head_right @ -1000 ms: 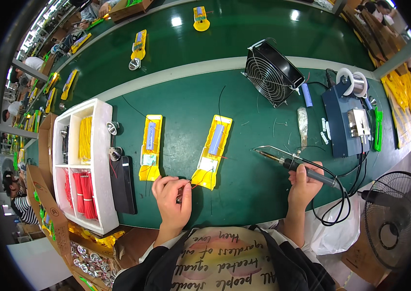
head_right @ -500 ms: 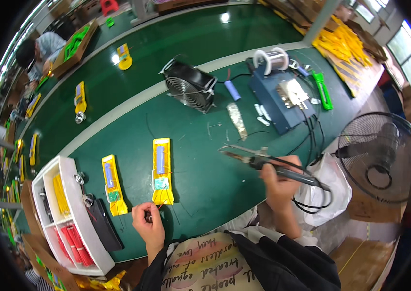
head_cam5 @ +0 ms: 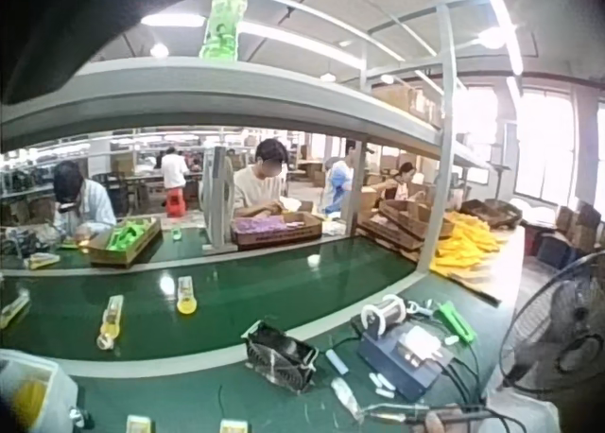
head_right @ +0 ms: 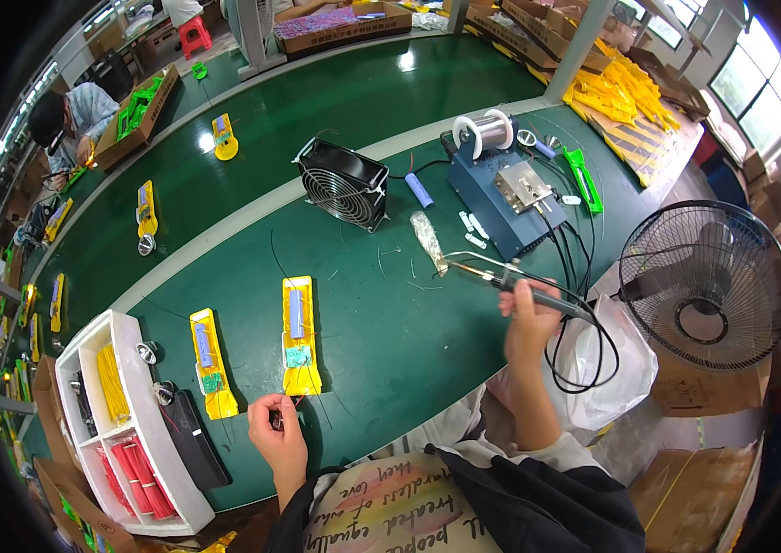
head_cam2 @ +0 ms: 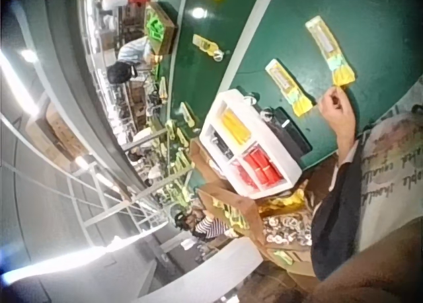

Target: The person solders wires onto circuit boards inside flashlight casings using a soldering iron and places the assembled components onto a conveyor belt.

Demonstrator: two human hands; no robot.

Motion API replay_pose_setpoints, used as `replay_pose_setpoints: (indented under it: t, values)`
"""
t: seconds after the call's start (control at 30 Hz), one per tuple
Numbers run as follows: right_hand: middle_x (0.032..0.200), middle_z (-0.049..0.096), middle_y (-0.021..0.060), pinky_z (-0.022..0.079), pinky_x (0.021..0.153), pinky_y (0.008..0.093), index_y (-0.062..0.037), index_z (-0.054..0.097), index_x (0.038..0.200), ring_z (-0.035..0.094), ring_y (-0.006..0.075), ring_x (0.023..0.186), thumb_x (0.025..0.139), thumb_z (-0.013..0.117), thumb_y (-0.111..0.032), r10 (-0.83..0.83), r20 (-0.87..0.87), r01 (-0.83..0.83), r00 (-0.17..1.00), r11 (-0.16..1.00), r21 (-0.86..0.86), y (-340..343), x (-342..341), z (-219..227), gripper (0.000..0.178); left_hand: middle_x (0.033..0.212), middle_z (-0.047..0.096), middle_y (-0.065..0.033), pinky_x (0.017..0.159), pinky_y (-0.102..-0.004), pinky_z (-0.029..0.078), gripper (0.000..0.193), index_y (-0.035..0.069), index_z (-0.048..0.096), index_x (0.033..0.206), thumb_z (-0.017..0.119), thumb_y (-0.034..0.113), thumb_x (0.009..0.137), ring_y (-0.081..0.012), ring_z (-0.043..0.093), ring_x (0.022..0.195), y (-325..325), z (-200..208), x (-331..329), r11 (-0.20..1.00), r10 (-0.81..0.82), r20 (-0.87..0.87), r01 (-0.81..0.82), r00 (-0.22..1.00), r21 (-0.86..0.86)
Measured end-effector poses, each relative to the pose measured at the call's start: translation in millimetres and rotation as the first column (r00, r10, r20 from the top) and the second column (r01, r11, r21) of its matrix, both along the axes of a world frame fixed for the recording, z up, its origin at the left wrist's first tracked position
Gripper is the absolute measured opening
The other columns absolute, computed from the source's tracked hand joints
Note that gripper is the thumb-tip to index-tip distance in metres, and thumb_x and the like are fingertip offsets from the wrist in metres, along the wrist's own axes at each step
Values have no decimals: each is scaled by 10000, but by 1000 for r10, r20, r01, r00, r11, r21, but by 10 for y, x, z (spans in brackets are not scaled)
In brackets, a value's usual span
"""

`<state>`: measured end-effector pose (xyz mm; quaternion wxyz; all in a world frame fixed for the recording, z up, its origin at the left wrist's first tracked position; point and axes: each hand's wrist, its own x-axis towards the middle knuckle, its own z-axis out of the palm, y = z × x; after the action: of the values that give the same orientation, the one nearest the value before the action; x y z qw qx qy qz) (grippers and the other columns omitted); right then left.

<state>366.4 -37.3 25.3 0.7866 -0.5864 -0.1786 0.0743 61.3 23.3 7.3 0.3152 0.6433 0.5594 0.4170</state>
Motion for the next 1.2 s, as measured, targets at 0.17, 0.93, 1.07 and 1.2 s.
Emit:
replay_pose_setpoints:
  t: [0.17,0.93,1.07,1.2]
  values:
    - [591,528,75,356,426,175,-24,437,817,466,85,455,779,542,-70,83,-94,-82,992,997,12,261,-108,-202,121,705,459,-64,529,-244,348,71,-25,512,758,534,41,766,-124,430,594,-5,-26,-16,1000,-6,-32,6,999,10]
    - [625,516,89,382,423,208,-26,411,843,486,121,468,782,524,-39,177,12,-177,984,976,124,219,-156,-223,129,798,525,-106,702,-332,384,161,3,525,859,572,28,707,-239,485,753,56,202,64,995,32,-106,-22,994,96]
    - [678,518,41,356,432,191,-60,424,877,503,93,505,810,529,-107,160,5,-159,987,978,136,172,-148,-183,133,792,544,-112,686,-316,398,197,-9,519,875,572,11,687,-242,511,746,131,675,-33,980,-50,-189,85,981,181]
    - [649,506,79,381,437,212,-29,415,871,491,121,493,788,535,-83,130,-67,-114,989,972,204,70,-100,-175,156,740,516,-94,661,-262,395,146,-13,522,844,531,-28,699,-176,498,698,377,1373,176,917,-329,-286,377,900,129]
